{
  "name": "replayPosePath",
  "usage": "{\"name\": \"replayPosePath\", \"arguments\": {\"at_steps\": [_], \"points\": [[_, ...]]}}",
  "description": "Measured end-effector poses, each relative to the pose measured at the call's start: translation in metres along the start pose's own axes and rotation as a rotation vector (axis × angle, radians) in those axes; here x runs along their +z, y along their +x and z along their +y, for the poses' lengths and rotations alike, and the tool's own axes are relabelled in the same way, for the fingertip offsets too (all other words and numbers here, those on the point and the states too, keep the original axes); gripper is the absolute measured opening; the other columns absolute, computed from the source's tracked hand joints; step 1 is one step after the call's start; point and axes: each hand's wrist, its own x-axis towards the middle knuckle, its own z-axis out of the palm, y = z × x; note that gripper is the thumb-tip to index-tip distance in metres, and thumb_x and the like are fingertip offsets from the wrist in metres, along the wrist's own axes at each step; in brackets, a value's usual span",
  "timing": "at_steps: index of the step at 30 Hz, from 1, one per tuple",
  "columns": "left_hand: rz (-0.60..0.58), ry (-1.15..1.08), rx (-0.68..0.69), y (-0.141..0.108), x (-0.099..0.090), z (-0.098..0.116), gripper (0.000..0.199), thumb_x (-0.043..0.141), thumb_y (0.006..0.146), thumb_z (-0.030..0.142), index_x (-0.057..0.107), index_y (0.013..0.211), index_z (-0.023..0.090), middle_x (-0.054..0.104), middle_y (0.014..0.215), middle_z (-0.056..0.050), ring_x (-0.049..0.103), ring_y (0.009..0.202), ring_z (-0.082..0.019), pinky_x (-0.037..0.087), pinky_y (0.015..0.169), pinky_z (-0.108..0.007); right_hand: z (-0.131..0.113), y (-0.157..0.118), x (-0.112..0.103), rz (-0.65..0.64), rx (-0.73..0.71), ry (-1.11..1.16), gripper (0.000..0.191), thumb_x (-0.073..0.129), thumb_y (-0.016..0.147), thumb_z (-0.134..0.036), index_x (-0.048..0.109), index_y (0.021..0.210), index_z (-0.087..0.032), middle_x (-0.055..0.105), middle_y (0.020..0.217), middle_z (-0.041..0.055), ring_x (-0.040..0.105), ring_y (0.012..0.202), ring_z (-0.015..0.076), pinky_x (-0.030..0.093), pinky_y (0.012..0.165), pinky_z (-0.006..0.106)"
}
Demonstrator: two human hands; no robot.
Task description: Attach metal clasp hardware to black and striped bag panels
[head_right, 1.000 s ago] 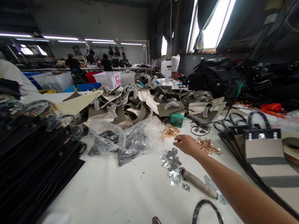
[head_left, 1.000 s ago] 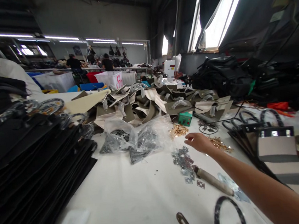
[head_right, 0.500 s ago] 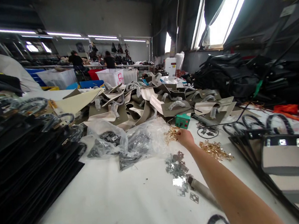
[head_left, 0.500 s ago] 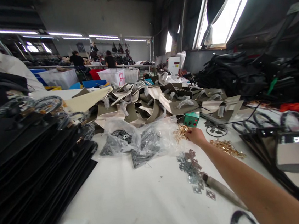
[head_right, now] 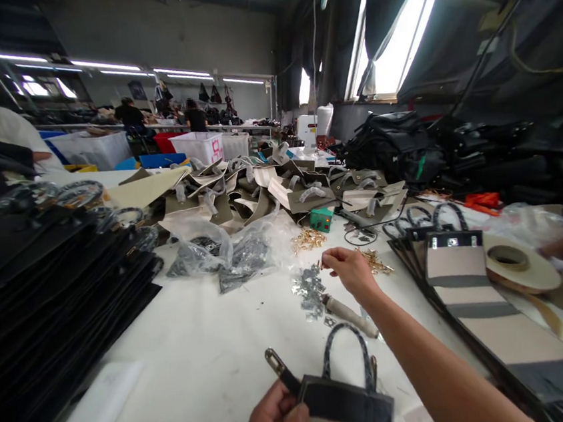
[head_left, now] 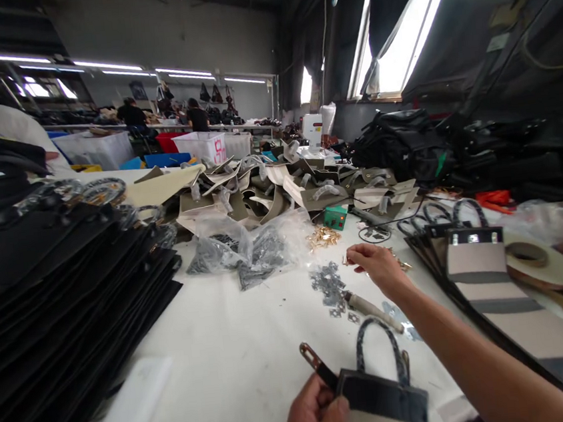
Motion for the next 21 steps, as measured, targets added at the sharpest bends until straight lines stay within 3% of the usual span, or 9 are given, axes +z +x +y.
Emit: {"name": "replayPosePath", "arguments": {"at_steps": [5,8,14,18,21], "points": [[0.013,-0.005,0.084,-0.005,0.000,-0.002,0.053,0.074,0.078,0.060,0.071,0.110,0.019,0.070,0.086,-0.005,0.063,0.083,-0.023,0.049,0.080,-0.033,-0.009,-0.096,-0.006,-0.101,0.119,0.464,0.037,0.078,0.079,-0.054,0.067,0.086,-0.019,0.071,0.119,0.0092,0.072,0.089,0.0210,0.054,0.064,0.026],[0.043,0.008,0.106,-0.007,-0.001,-0.003,0.049,0.075,0.079,0.057,0.071,0.110,0.018,0.067,0.081,-0.002,0.061,0.079,-0.020,0.047,0.077,-0.030,-0.010,-0.139,-0.001,-0.114,0.201,0.717,0.035,0.087,0.075,-0.047,0.068,0.086,-0.019,0.072,0.113,0.0077,0.071,0.083,0.0176,0.051,0.059,0.022],[0.055,0.001,0.140,-0.009,-0.001,-0.005,0.047,0.075,0.082,0.051,0.070,0.114,0.018,0.068,0.083,-0.002,0.062,0.082,-0.021,0.045,0.079,-0.029,0.004,-0.199,0.013,-0.033,0.274,0.786,0.031,0.090,0.073,-0.040,0.072,0.089,-0.020,0.070,0.098,0.0030,0.068,0.076,0.0152,0.049,0.058,0.022],[0.027,-0.048,0.165,-0.009,0.000,-0.005,0.040,0.074,0.085,0.044,0.070,0.115,0.017,0.071,0.093,-0.005,0.062,0.090,-0.021,0.044,0.086,-0.030,0.020,-0.223,0.018,0.049,0.271,0.750,0.032,0.091,0.072,-0.039,0.074,0.092,-0.019,0.069,0.092,0.0024,0.063,0.074,0.0127,0.043,0.058,0.020],[0.011,-0.099,0.138,-0.010,0.000,-0.006,0.040,0.076,0.084,0.044,0.070,0.112,0.016,0.072,0.092,-0.005,0.063,0.086,-0.020,0.046,0.083,-0.031,0.029,-0.233,0.019,0.100,0.286,0.697,0.034,0.091,0.071,-0.040,0.075,0.094,-0.019,0.067,0.086,0.0013,0.056,0.073,0.0118,0.041,0.058,0.021]]}}
